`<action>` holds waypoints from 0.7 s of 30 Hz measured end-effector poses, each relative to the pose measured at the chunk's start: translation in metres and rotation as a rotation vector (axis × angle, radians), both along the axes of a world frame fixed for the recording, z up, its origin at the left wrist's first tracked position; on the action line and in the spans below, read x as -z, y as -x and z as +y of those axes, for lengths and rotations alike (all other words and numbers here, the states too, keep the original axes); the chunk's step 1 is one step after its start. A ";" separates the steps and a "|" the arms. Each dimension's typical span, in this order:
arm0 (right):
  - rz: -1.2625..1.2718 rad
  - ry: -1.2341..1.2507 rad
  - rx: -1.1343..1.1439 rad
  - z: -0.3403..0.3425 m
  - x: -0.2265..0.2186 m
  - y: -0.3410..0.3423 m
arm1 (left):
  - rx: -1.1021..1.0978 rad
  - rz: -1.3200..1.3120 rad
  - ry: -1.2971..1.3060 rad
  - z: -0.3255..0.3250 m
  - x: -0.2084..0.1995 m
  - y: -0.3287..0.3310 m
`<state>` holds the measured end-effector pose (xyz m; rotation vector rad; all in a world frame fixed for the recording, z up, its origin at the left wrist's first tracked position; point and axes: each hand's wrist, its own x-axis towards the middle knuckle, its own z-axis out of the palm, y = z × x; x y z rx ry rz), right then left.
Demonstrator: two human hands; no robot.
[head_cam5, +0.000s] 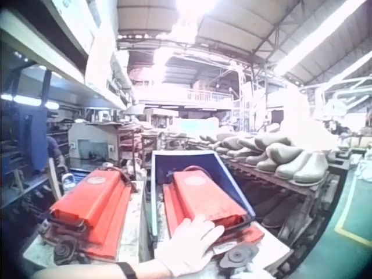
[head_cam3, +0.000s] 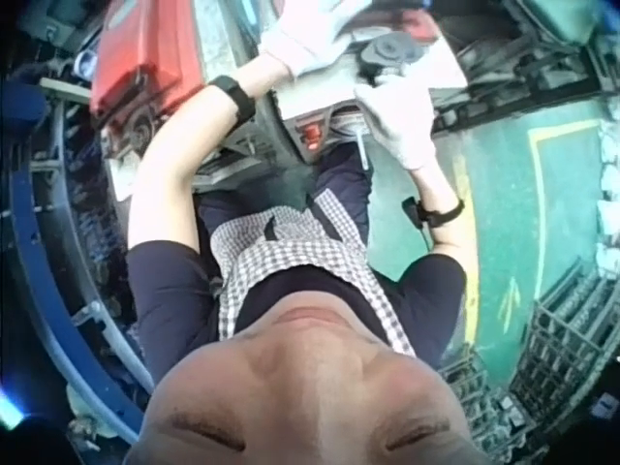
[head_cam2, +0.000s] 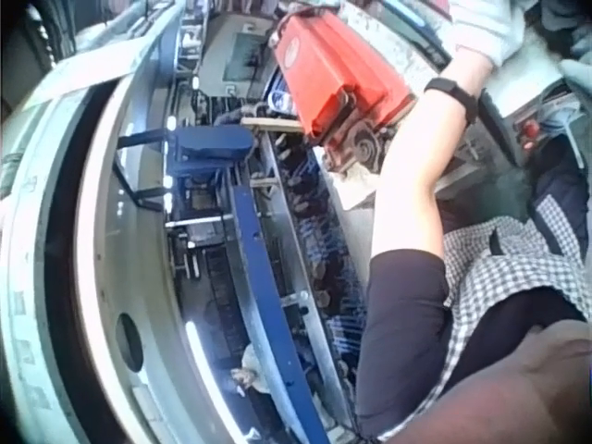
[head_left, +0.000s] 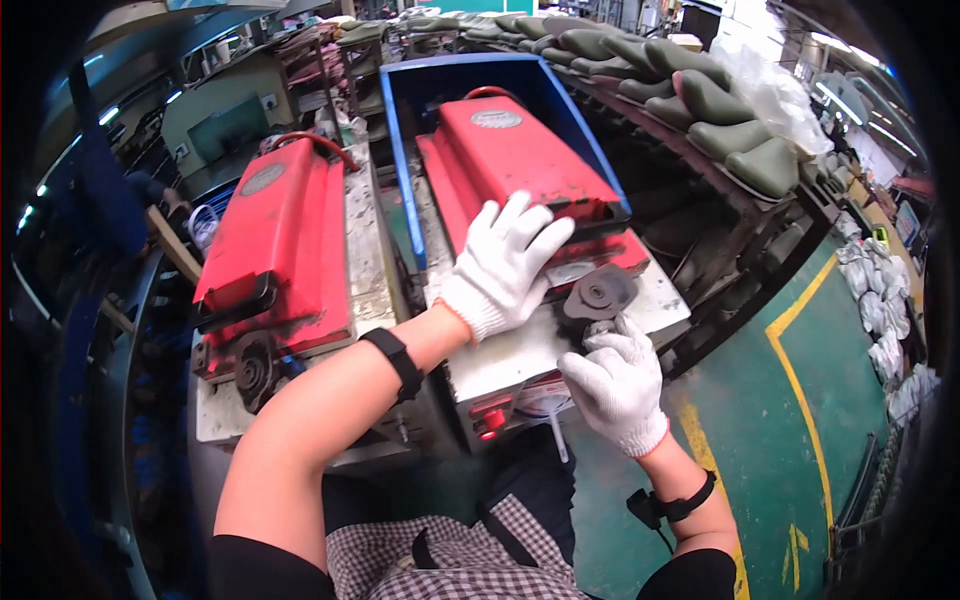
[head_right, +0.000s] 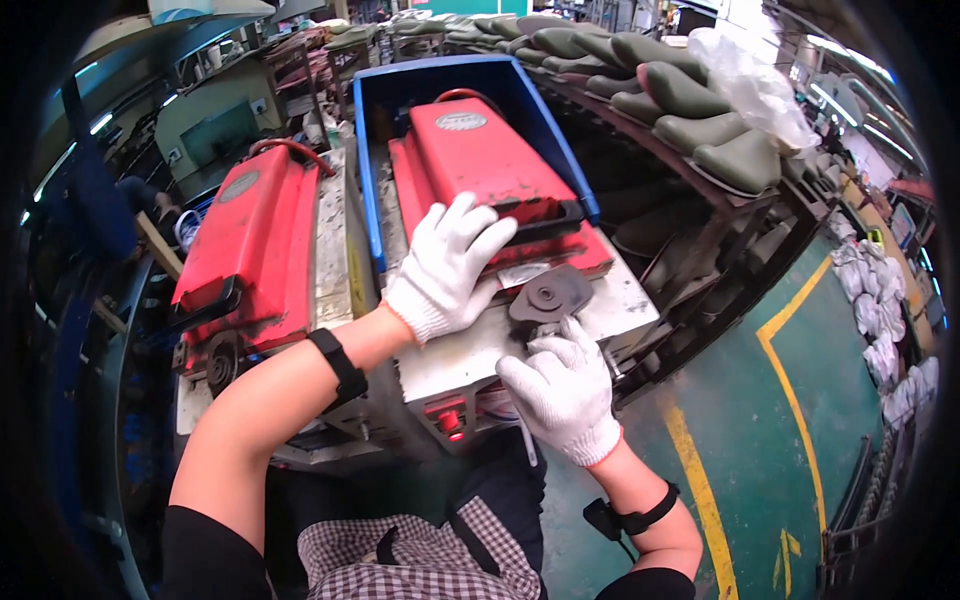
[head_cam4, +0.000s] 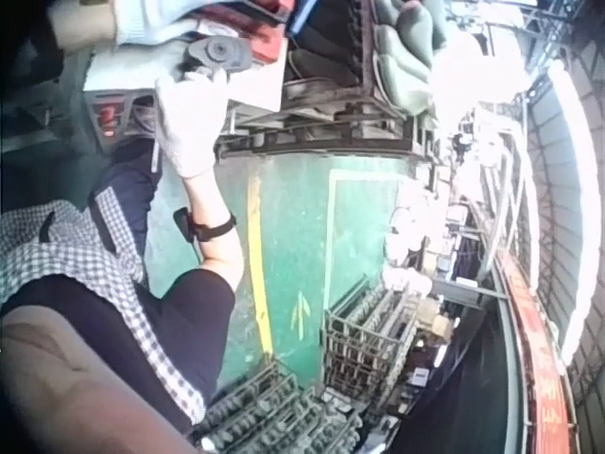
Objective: Processing shoe uppers and soles using industrial heating and lasting machines.
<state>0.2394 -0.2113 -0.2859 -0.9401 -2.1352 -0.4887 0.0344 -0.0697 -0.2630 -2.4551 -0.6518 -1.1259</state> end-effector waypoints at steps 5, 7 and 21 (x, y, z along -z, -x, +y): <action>0.064 -0.185 0.247 0.018 0.004 -0.052 | -0.048 0.045 0.049 -0.004 -0.001 -0.003; 0.143 -0.225 0.342 0.046 0.003 -0.077 | -0.034 0.020 0.031 -0.005 -0.002 -0.005; 0.111 0.028 0.232 0.121 -0.038 0.012 | -0.006 0.200 0.381 -0.079 -0.083 0.103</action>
